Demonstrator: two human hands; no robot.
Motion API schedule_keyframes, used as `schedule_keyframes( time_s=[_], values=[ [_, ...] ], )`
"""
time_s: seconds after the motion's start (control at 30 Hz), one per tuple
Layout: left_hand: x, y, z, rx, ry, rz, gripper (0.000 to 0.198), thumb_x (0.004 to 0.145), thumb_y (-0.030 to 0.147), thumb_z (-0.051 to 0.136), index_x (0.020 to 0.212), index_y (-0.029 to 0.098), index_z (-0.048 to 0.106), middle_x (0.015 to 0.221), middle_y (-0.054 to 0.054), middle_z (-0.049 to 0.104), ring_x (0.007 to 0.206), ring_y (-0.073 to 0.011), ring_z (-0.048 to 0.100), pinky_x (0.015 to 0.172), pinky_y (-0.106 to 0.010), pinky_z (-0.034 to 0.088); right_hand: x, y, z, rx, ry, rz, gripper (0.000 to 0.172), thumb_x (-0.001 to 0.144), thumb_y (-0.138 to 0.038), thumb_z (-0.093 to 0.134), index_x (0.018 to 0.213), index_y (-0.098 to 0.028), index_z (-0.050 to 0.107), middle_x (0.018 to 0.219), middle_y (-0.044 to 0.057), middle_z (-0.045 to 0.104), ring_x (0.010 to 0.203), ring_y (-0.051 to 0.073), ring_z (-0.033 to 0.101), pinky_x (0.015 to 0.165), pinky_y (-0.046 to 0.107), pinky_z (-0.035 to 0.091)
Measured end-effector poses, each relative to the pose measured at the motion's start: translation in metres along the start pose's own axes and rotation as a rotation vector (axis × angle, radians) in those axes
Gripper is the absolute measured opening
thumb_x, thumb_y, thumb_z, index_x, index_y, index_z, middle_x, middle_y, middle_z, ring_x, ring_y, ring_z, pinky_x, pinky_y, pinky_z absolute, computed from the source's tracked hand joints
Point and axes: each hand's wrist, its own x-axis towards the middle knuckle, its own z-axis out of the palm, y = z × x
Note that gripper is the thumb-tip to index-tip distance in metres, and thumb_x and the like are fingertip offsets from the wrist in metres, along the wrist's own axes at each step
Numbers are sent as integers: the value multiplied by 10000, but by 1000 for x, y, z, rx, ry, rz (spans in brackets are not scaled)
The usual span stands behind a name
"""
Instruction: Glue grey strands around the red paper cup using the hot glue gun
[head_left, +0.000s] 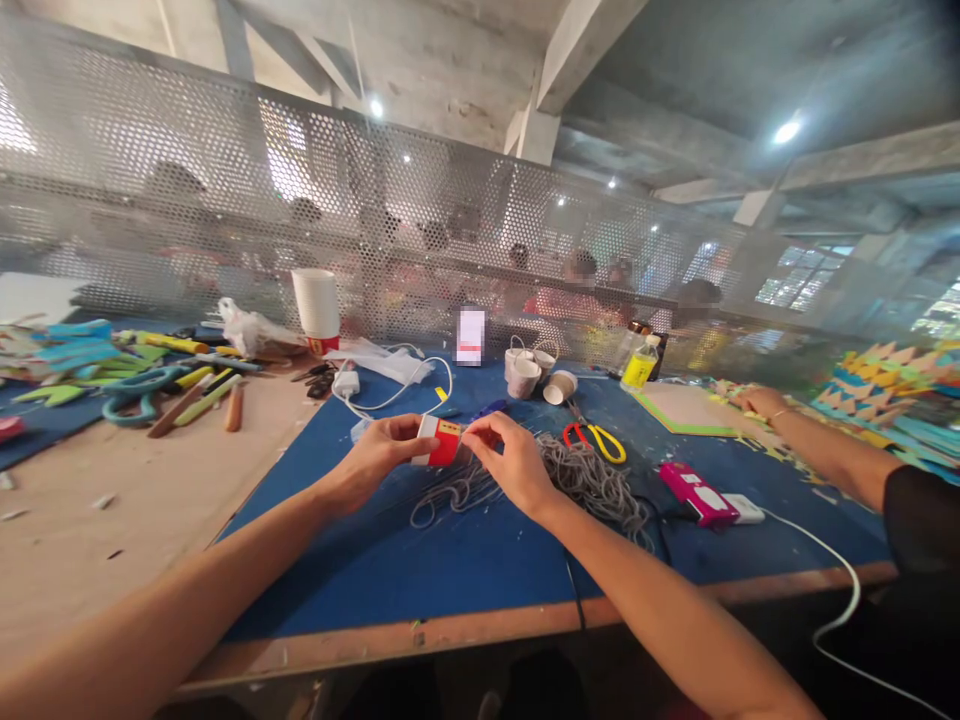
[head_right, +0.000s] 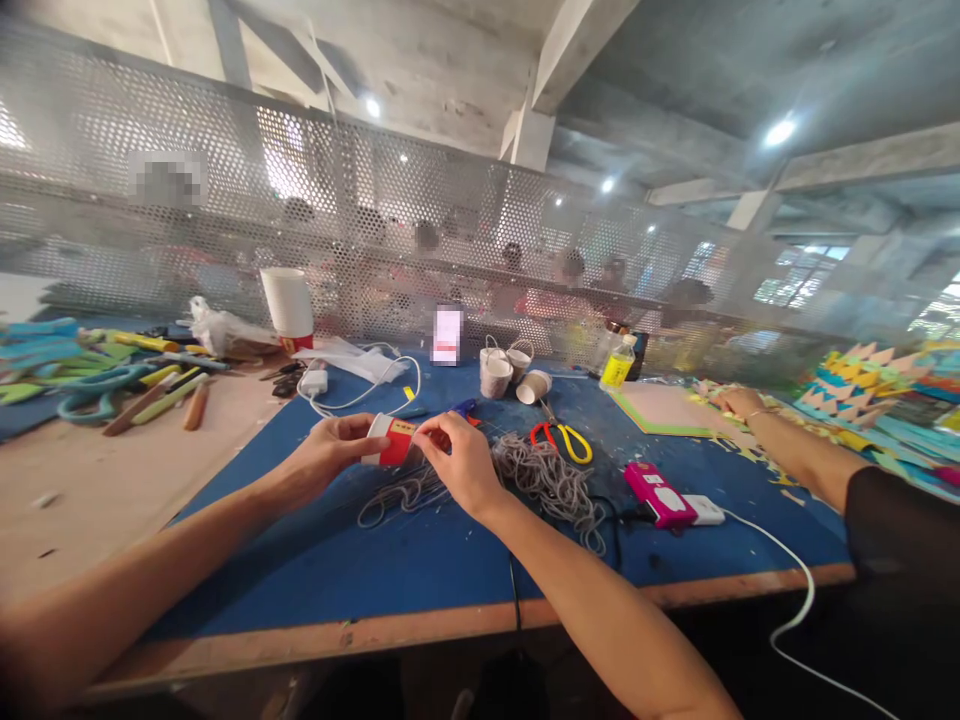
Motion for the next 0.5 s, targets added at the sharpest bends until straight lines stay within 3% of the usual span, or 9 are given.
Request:
schedule_keyframes(
  time_s=[0.5],
  values=[
    [-2,4,3,13,-18,9,263,702,257,829,953,190,790,857,-47,788,720,-193,692,684,-280,501,-2,2,-1,-26,-44,80,237,982,-426,537,935,-232,666,900,31,661,698,144,626,721,266,518]
  ],
)
